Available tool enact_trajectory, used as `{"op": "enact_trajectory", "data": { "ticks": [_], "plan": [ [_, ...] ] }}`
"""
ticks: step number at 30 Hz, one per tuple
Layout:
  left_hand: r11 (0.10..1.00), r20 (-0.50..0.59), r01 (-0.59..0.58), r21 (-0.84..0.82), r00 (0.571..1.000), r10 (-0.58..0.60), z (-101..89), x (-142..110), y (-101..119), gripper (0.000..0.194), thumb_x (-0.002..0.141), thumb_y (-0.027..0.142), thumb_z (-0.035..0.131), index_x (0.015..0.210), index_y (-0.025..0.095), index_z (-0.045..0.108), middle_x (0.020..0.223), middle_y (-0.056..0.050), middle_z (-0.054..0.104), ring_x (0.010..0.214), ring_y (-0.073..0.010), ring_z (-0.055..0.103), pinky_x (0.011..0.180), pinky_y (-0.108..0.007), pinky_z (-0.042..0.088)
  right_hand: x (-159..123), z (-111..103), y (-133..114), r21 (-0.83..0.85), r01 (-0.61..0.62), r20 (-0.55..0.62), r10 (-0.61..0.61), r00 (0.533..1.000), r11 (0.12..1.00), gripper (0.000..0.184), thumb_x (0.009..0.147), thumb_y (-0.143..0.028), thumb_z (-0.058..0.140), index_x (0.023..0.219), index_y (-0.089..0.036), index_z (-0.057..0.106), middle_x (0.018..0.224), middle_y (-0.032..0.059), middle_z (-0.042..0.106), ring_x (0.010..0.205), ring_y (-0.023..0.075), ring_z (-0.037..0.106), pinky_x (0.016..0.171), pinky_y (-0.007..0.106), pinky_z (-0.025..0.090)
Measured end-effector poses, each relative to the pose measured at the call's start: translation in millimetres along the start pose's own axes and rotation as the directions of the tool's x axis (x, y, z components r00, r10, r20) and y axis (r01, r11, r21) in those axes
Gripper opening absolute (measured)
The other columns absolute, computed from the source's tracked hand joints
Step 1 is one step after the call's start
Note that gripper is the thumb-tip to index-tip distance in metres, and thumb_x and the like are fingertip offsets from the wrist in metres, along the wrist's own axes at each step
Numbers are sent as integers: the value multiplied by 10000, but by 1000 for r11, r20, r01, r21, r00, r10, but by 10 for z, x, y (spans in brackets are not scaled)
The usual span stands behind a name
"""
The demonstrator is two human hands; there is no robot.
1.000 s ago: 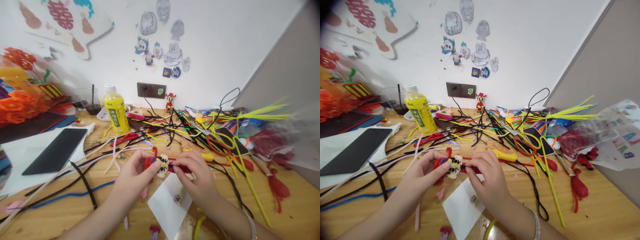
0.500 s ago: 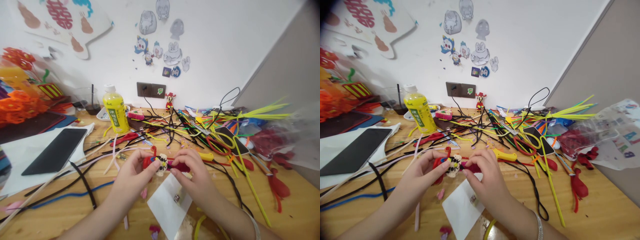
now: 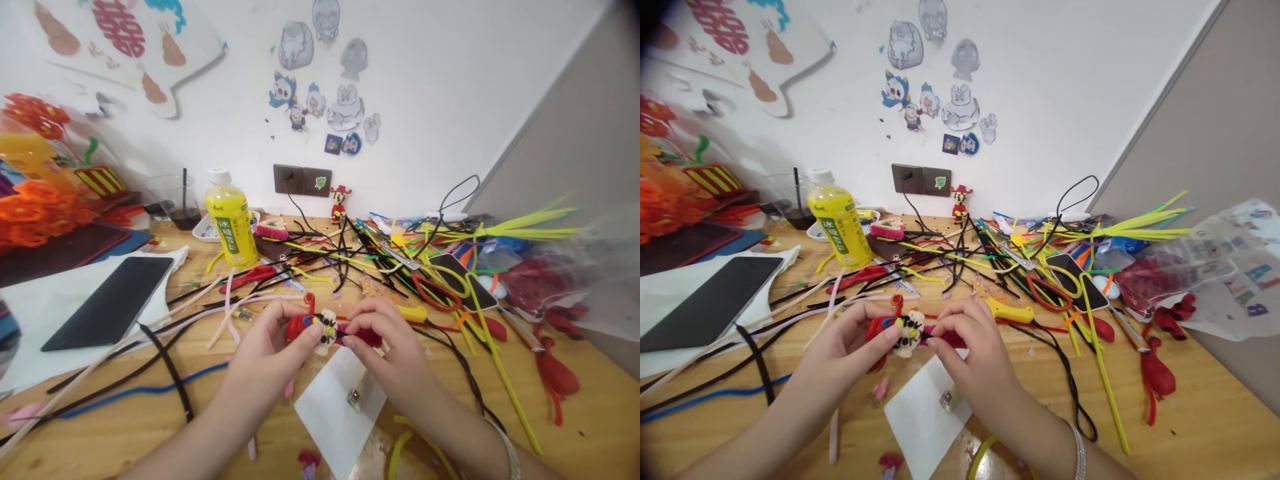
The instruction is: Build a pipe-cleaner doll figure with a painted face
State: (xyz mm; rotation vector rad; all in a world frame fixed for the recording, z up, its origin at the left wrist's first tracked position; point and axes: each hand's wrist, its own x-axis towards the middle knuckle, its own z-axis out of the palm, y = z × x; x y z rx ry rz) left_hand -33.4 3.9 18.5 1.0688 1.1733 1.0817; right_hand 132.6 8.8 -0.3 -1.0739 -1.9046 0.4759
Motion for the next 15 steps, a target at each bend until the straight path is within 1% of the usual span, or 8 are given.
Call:
{"op": "enact_trajectory", "data": {
  "ticks": [6,15],
  "plan": [
    [1000,-8,11,20,1000,-11,10,-14,14,332,569,390,675,738,193,469,497,100,437,348,-64,397,258,-176,335,-15,33,-30,62,-81,-36,83,996,995,45,748,-170,582,708,-190,581,794,22,554,742,152,504,643,285,411],
    [1000,5,4,18,1000,-4,-10,4,11,319,569,380,675,736,189,482,542,85,464,349,-70,429,267,-191,349,-23,20,-42,42,-66,-18,66,998,997,59,764,-193,566,706,-194,577,788,21,559,747,154,511,651,290,418]
  ]
}}
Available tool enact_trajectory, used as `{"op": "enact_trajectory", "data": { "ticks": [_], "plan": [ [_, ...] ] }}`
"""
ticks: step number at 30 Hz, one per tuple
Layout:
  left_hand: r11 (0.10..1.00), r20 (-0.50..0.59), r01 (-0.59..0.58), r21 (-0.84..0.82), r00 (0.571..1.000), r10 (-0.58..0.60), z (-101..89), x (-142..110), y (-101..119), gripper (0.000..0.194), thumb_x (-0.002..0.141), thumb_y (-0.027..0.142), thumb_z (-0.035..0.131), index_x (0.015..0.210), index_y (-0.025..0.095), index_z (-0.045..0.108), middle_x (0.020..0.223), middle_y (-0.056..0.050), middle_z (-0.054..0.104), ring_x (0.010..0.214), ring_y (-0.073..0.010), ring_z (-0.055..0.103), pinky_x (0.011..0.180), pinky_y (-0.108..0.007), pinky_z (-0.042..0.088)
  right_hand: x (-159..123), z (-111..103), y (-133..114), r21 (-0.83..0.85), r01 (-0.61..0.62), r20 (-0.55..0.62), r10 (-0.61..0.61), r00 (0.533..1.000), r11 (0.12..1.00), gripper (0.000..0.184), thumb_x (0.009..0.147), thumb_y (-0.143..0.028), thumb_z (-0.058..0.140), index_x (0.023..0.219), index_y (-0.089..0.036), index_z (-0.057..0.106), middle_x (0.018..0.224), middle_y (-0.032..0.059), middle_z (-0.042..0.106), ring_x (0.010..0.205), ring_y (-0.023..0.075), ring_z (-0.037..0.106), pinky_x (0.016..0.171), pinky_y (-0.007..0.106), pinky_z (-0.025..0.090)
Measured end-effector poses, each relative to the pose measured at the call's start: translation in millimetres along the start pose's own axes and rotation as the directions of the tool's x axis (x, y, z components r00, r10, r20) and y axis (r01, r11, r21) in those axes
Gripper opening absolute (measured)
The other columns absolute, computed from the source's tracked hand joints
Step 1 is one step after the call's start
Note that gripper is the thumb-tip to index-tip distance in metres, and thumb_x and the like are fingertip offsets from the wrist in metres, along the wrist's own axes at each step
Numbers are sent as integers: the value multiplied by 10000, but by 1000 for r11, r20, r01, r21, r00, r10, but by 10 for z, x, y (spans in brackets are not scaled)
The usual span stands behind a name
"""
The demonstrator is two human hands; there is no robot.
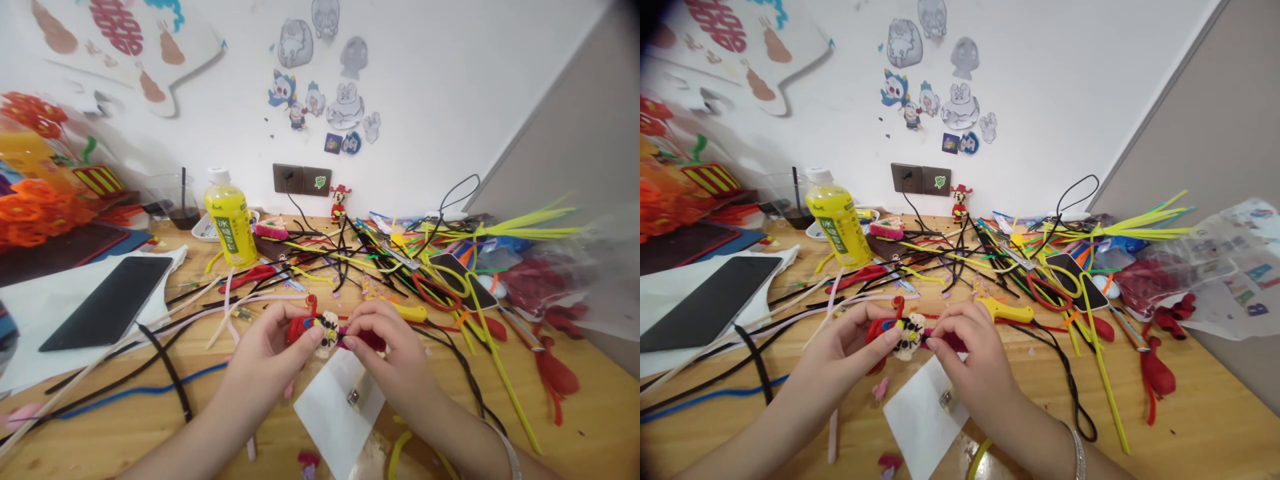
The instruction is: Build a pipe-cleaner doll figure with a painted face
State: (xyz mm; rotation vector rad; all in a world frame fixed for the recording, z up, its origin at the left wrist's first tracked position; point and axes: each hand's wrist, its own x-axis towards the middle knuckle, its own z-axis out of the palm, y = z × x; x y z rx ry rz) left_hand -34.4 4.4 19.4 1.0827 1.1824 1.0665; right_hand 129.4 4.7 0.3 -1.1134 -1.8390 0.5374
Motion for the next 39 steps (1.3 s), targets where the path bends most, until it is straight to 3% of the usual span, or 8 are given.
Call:
{"op": "enact_trajectory", "data": {
  "ticks": [15,20,24,30,39],
  "plan": [
    [1000,-7,-8,10,1000,8,-10,34,-50,323,590,405,662,761,192,490,527,89,445,351,-63,388,259,-172,331,26,-16,34,-98,84,3,-84,996,992,24,760,-194,572,742,-196,588,796,30,578,768,166,528,664,301,437],
    [985,-65,-127,115,989,135,-111,82,41,266,638,361,644,806,170,567,637,34,565,530,-95,512,467,-191,437,45,-64,103,-125,136,-32,-141,989,983,117,748,-277,599,833,-203,565,866,44,580,873,200,522,769,350,411],
    [954,-12,-224,199,973,231,-220,156,113,240,688,343,610,868,186,633,808,-13,639,752,-157,565,675,-244,449,49,-49,163,-84,84,-8,-85,996,993,139,765,-302,572,863,-206,548,898,50,575,904,205,516,802,361,393],
    [953,83,-230,199,973,217,-228,215,79,300,697,318,597,965,185,624,957,-52,656,834,-185,580,733,-278,448,-14,102,107,31,-17,72,15,997,999,124,745,-275,581,832,-194,545,870,38,562,852,179,517,759,318,405],
    [932,147,-263,251,962,232,-191,184,78,242,719,287,578,920,173,650,955,-57,664,897,-190,571,793,-278,426,-51,178,111,63,-79,101,72,992,995,117,695,-207,593,802,-190,550,836,24,567,811,169,522,731,302,412]
  ]
}}
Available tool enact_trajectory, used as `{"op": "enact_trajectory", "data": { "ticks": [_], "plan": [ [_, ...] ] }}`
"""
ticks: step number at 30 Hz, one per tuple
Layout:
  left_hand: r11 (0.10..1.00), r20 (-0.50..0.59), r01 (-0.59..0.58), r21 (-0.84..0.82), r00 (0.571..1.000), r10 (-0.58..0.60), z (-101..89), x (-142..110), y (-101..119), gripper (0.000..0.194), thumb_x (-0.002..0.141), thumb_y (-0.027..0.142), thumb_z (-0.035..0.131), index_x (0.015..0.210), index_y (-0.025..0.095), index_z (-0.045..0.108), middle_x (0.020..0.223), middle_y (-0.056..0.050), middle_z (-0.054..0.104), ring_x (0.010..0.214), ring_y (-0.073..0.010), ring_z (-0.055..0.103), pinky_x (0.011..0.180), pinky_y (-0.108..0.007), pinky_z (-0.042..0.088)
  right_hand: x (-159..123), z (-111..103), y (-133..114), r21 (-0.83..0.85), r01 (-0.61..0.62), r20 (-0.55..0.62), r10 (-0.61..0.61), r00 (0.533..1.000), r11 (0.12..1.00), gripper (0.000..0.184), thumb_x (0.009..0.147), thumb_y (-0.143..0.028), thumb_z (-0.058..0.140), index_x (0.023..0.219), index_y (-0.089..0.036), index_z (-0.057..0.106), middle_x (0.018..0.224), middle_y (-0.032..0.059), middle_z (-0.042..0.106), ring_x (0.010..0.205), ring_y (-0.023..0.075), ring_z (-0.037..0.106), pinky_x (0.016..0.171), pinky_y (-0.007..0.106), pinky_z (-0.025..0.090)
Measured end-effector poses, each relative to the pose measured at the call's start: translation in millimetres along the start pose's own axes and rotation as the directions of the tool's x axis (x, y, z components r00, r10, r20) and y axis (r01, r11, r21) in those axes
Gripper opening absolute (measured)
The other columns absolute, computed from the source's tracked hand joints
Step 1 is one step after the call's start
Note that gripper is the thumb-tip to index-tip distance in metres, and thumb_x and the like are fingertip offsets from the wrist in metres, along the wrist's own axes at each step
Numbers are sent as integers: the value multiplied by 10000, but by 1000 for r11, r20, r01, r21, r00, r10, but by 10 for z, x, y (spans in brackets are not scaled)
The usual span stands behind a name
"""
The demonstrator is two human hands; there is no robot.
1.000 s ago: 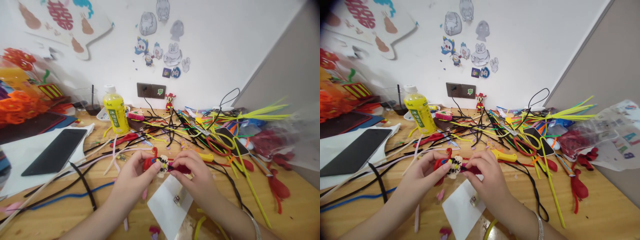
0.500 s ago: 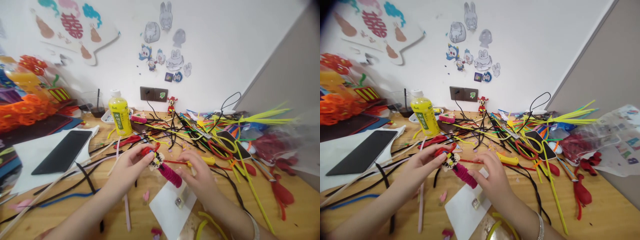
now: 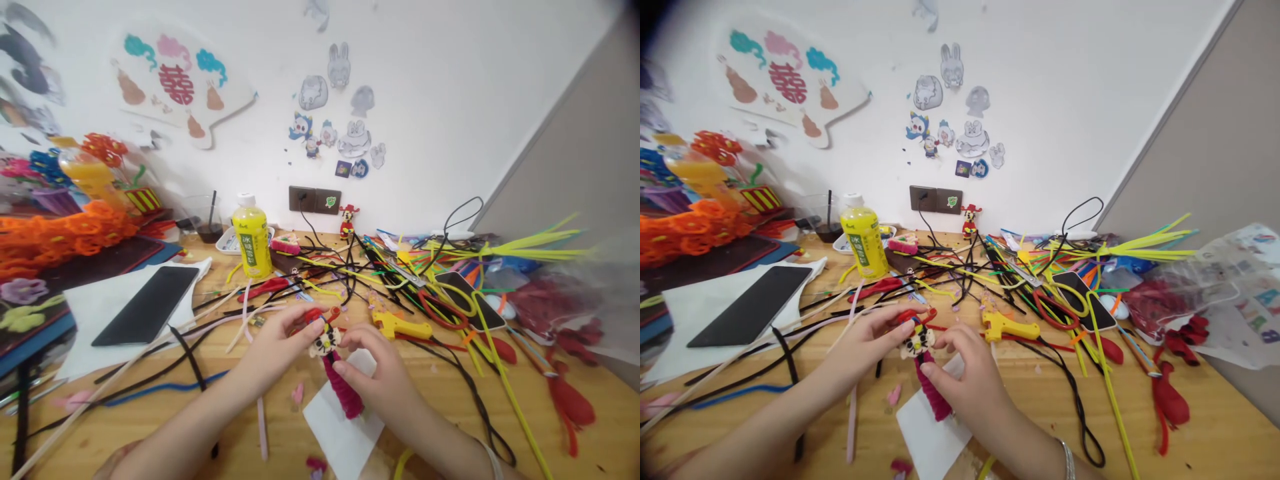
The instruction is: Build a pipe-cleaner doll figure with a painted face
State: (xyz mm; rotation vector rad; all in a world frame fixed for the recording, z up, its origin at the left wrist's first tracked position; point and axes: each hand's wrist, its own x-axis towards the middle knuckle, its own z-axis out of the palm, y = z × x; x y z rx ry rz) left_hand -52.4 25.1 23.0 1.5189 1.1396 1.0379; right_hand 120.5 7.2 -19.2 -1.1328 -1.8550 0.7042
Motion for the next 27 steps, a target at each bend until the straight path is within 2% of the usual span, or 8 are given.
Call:
{"op": "enact_trajectory", "data": {
  "ticks": [3,7,9,12,16,18,22,27],
  "plan": [
    [998,-52,34,-46,998,-36,-9,14,-1,296,709,293,591,976,170,628,902,-41,661,814,-166,575,719,-249,434,-5,10,13,23,-53,46,52,998,998,161,685,-221,602,837,-189,561,838,25,590,778,165,534,717,302,420],
    [983,-121,101,-152,985,-120,-30,55,-58,377,682,336,622,999,133,600,641,10,609,592,-121,539,557,-216,414,-21,88,38,56,-174,199,160,967,983,223,682,-218,605,903,-187,591,777,19,631,662,155,560,602,273,437],
    [958,-111,129,-256,981,-162,-27,71,-99,430,662,359,644,1020,128,579,666,1,617,597,-121,550,568,-221,426,-18,134,56,105,-203,246,172,954,974,199,691,-202,587,887,-180,608,725,16,634,617,154,568,554,262,440],
    [899,-47,124,-420,986,-158,20,72,-159,507,668,416,628,1079,136,532,777,-47,653,657,-152,594,659,-299,471,17,165,82,284,-211,207,155,966,935,189,709,-220,567,882,-156,607,743,41,645,651,172,594,580,285,470],
    [938,65,91,-335,995,-73,156,14,-237,337,639,400,660,852,140,641,818,-59,673,777,-186,598,711,-280,465,76,151,95,448,-135,92,104,990,884,232,739,-282,564,934,-161,599,869,77,658,786,206,610,678,332,487],
    [951,108,100,-291,992,-71,226,-28,-274,342,647,403,652,876,149,637,817,-53,672,786,-196,597,676,-275,471,87,153,90,429,-111,65,92,994,896,242,748,-289,562,951,-165,601,881,75,656,787,207,609,673,332,491],
    [965,20,92,-246,996,-90,305,-84,-313,348,676,420,619,900,155,611,796,-45,645,724,-180,583,550,-235,452,69,171,63,328,-64,81,40,996,943,234,773,-258,525,967,-157,605,836,63,650,730,186,603,625,298,490],
    [982,-85,14,-188,996,-31,324,-67,-354,262,689,409,612,754,157,581,715,-15,597,688,-149,542,590,-231,430,46,88,13,-32,97,-97,-99,990,995,144,756,-234,536,861,-167,608,746,37,618,639,156,560,570,268,453]
  ]
}}
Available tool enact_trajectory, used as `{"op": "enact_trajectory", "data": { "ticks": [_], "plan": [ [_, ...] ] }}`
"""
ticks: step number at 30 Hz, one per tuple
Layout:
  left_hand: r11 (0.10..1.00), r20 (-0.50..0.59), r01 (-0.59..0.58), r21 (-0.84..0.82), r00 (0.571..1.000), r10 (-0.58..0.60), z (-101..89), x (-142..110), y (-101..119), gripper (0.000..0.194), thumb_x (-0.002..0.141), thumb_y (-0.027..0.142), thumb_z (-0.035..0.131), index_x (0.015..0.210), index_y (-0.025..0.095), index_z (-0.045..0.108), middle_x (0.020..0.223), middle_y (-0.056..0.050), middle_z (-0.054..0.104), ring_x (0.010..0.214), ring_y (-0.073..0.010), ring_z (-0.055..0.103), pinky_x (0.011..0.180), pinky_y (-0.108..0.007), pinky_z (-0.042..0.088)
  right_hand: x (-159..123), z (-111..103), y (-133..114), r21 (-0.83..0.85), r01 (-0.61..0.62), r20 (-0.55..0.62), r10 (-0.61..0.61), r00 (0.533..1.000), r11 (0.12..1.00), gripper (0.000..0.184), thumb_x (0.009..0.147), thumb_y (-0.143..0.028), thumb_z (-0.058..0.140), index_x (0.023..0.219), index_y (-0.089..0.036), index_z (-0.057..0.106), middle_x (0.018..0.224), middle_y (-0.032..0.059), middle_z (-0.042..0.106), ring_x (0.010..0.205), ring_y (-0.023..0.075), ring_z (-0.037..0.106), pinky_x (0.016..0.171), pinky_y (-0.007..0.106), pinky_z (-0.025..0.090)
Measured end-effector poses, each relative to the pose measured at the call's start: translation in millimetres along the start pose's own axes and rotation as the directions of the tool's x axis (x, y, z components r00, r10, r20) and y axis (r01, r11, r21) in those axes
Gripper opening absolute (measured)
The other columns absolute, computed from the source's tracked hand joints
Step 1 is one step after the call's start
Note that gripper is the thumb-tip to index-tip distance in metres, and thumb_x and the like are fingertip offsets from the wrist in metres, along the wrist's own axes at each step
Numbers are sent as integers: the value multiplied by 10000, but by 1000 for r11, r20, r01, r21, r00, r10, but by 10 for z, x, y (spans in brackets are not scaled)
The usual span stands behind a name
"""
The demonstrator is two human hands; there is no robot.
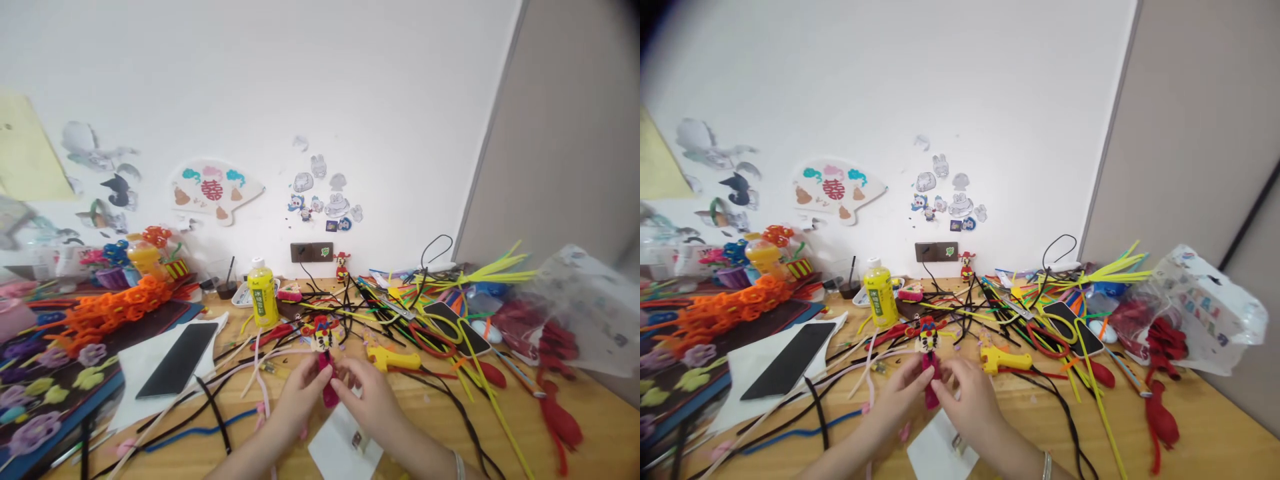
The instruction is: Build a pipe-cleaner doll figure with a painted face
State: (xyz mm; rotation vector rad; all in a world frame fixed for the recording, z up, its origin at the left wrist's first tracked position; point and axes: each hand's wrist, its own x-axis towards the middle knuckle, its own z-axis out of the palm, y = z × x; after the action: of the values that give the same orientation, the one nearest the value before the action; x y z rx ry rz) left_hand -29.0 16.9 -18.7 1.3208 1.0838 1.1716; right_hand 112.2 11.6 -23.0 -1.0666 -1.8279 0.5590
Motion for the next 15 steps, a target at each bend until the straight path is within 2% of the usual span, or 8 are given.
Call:
{"op": "enact_trajectory", "data": {
  "ticks": [3,7,9,11,13,15],
  "plan": [
    [998,-27,-51,25,998,52,18,6,-44,243,699,395,607,713,159,549,680,2,565,679,-139,521,626,-239,424,12,-70,-18,-145,117,-77,-129,989,983,59,764,-211,535,788,-177,577,717,21,594,659,155,547,604,274,442],
    [998,28,-58,16,998,57,70,-39,-59,258,682,396,624,714,163,519,693,-2,554,683,-139,527,636,-245,424,20,-132,-31,-277,281,-79,-313,947,919,80,808,-183,489,802,-178,568,739,38,606,709,168,549,628,291,448],
    [1000,70,-29,-1,997,29,95,-71,-40,286,664,416,633,702,164,503,659,6,539,640,-131,525,603,-240,418,17,-167,-44,-365,409,-50,-456,889,837,123,826,-153,454,829,-171,576,761,53,623,714,169,551,631,297,453],
    [1000,106,-8,-24,994,10,114,-100,-9,310,649,435,638,693,165,491,636,12,524,610,-123,517,584,-238,413,11,-214,-64,-462,520,3,-585,811,718,154,832,-126,440,860,-163,586,768,63,641,695,167,555,606,294,455],
    [999,129,3,-35,992,2,128,-126,29,325,639,447,641,682,166,485,638,12,518,613,-121,513,592,-241,413,5,-269,-83,-534,600,82,-669,738,596,167,828,-111,448,893,-152,596,768,71,654,677,170,560,568,292,454],
    [1000,136,10,-26,991,-6,136,-145,66,328,635,449,642,665,166,478,644,9,513,623,-122,510,599,-243,414,-1,-320,-97,-569,651,162,-708,687,502,178,822,-105,455,919,-136,601,776,80,661,681,177,563,558,300,459]
  ]
}}
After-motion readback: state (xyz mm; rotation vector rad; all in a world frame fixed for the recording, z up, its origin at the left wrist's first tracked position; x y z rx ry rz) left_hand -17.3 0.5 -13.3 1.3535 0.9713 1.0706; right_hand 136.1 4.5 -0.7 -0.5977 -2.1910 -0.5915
